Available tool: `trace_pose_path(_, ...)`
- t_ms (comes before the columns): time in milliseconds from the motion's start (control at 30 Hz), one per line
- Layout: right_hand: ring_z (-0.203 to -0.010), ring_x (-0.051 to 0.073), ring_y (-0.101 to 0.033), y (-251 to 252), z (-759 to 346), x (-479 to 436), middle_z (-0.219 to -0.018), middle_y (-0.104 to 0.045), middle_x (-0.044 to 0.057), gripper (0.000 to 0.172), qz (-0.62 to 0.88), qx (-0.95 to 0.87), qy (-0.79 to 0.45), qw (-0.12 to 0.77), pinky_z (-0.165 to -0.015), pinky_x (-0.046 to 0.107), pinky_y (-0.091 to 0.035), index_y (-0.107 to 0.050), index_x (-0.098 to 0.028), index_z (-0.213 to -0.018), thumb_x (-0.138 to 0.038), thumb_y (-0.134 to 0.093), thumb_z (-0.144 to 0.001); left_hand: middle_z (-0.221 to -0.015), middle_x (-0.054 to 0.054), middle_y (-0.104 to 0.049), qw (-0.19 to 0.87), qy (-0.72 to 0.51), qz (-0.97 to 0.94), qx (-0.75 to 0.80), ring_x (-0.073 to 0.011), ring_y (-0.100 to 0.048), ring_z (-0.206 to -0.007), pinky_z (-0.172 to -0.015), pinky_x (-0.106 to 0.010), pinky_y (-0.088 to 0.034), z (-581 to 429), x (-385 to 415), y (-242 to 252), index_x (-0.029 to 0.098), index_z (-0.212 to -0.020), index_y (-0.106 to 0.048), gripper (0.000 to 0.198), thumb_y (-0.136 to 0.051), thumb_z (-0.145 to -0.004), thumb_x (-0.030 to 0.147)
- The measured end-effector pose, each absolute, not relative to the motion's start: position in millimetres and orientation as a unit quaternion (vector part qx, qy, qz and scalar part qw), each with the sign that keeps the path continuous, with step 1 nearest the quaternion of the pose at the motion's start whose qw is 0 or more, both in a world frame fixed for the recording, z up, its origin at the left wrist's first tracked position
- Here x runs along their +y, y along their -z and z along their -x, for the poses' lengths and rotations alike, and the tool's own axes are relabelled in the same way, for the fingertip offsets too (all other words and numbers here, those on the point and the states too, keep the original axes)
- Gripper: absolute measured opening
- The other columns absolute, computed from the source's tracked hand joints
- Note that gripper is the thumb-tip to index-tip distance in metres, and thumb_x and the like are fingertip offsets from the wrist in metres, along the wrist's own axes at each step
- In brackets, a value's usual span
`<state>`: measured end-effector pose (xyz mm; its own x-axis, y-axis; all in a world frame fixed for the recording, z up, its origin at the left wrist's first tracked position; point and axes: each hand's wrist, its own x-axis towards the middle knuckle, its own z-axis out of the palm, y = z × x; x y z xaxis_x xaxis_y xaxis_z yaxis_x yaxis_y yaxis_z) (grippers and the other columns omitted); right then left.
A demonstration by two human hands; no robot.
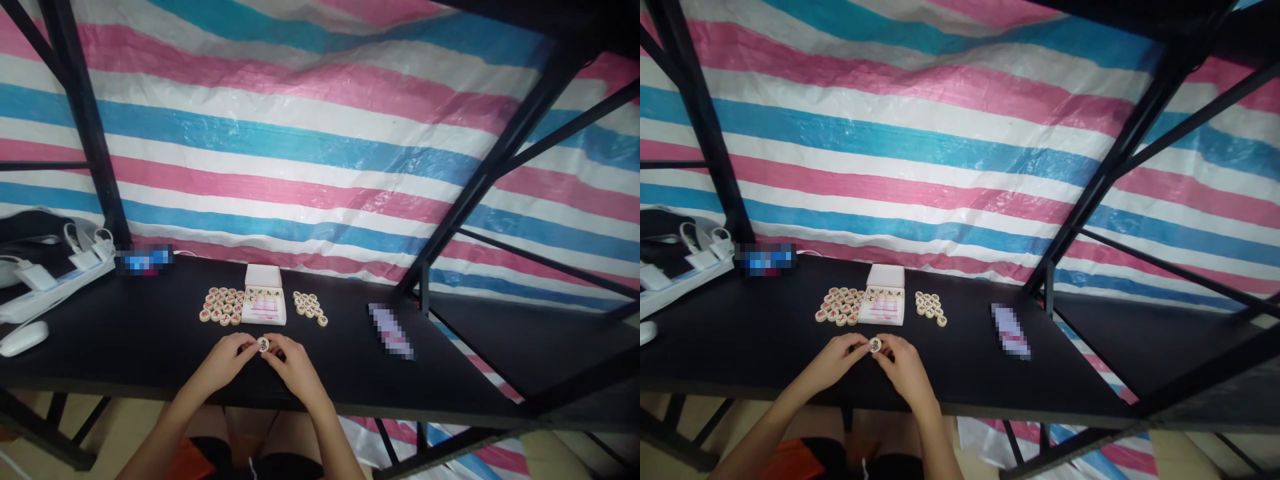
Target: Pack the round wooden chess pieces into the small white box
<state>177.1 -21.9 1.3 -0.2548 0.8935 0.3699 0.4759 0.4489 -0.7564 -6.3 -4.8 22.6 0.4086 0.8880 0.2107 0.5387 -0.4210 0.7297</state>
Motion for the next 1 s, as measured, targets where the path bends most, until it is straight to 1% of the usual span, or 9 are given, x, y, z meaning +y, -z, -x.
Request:
trace_pose_path(67, -0.077, 0.017, -0.061, -3.1, -176.6, -22.4, -0.086, -0.066, 0.003, 0.027, 0.472, -0.754, -0.223, 0.399, -0.075, 0.029, -0.048, -0.063, -0.022, -0.108, -0.022, -0.060, -0.081, -0.080, -0.002, -0.068, 0.283, -0.310, -0.784, 0.457, -0.0178, -0.061, -0.076, -0.071, -0.026, -0.044, 6.5, -4.2, -21.7, 0.020, -0.081, -0.066, 0.028, -0.045, -0.089, 0.036)
trace_pose_path(200, -0.070, 0.018, -0.057, -16.1, -176.5, -10.4, -0.071, -0.061, 0.002, 0.021, 0.530, -0.747, -0.136, 0.378, -0.067, 0.028, -0.046, -0.064, -0.019, -0.102, -0.025, -0.058, -0.083, -0.084, -0.004, -0.066, 0.244, -0.336, -0.771, 0.482, -0.0192, -0.059, -0.079, -0.075, -0.029, -0.045, 8.4, -2.4, -17.3, 0.020, -0.088, -0.064, 0.020, -0.047, -0.086, 0.029)
trace_pose_path(300, -0.074, 0.020, -0.059, -33.8, -173.5, 13.9, -0.073, -0.063, 0.004, 0.024, 0.570, -0.741, -0.053, 0.352, -0.069, 0.028, -0.045, -0.063, -0.017, -0.105, -0.029, -0.054, -0.086, -0.081, -0.004, -0.063, 0.211, -0.333, -0.773, 0.497, -0.0201, -0.058, -0.080, -0.077, -0.031, -0.044, 9.3, -1.7, -14.9, 0.021, -0.085, -0.063, 0.016, -0.048, -0.085, 0.026)
trace_pose_path(367, -0.078, 0.020, -0.060, -44.4, -168.9, 34.4, -0.080, -0.066, 0.007, 0.027, 0.590, -0.752, -0.020, 0.292, -0.071, 0.028, -0.044, -0.063, -0.017, -0.108, -0.031, -0.052, -0.087, -0.080, -0.003, -0.063, 0.202, -0.328, -0.779, 0.495, -0.0203, -0.058, -0.081, -0.077, -0.031, -0.044, 9.6, -1.6, -14.3, 0.021, -0.084, -0.063, 0.016, -0.048, -0.084, 0.024)
trace_pose_path(433, -0.082, 0.021, -0.062, -50.7, -163.5, 54.5, -0.087, -0.068, 0.010, 0.025, 0.612, -0.764, -0.017, 0.203, -0.070, 0.028, -0.044, -0.065, -0.016, -0.102, -0.031, -0.052, -0.086, -0.080, -0.003, -0.062, 0.204, -0.325, -0.782, 0.491, -0.0203, -0.058, -0.081, -0.076, -0.031, -0.044, 9.7, -1.8, -14.2, 0.021, -0.084, -0.064, 0.016, -0.048, -0.084, 0.023)
trace_pose_path(533, -0.082, 0.023, -0.064, -50.5, -156.9, 78.0, -0.088, -0.070, 0.013, 0.023, 0.622, -0.767, -0.028, 0.151, -0.067, 0.028, -0.044, -0.069, -0.015, -0.092, -0.032, -0.055, -0.083, -0.082, -0.004, -0.063, 0.211, -0.322, -0.781, 0.493, -0.0203, -0.057, -0.082, -0.076, -0.031, -0.044, 9.8, -2.3, -15.2, 0.021, -0.085, -0.064, 0.017, -0.048, -0.084, 0.023)
trace_pose_path(800, -0.083, 0.024, -0.065, -42.4, -148.4, 99.1, -0.089, -0.070, 0.014, 0.028, 0.633, -0.765, -0.023, 0.119, -0.071, 0.029, -0.044, -0.069, -0.014, -0.089, -0.039, -0.060, -0.081, -0.083, -0.003, -0.064, 0.207, -0.297, -0.789, 0.496, -0.0197, -0.057, -0.084, -0.077, -0.030, -0.043, 8.9, -4.8, -20.5, 0.022, -0.086, -0.065, 0.018, -0.047, -0.085, 0.023)
trace_pose_path(900, -0.089, 0.023, -0.063, -47.8, -155.4, 90.6, -0.095, -0.069, 0.013, 0.032, 0.632, -0.762, -0.006, 0.140, -0.075, 0.029, -0.043, -0.066, -0.016, -0.100, -0.042, -0.052, -0.087, -0.083, -0.003, -0.064, 0.206, -0.296, -0.788, 0.499, -0.0195, -0.057, -0.084, -0.077, -0.030, -0.042, 8.6, -4.9, -20.7, 0.022, -0.086, -0.065, 0.018, -0.047, -0.084, 0.023)
trace_pose_path(1000, -0.092, 0.020, -0.060, -49.8, -176.3, 72.2, -0.097, -0.066, 0.010, 0.029, 0.643, -0.741, 0.037, 0.189, -0.079, 0.027, -0.041, -0.063, -0.017, -0.106, -0.033, -0.044, -0.092, -0.083, -0.002, -0.064, 0.203, -0.295, -0.790, 0.497, -0.0195, -0.057, -0.084, -0.077, -0.030, -0.042, 8.6, -4.8, -20.3, 0.022, -0.085, -0.065, 0.019, -0.047, -0.085, 0.023)
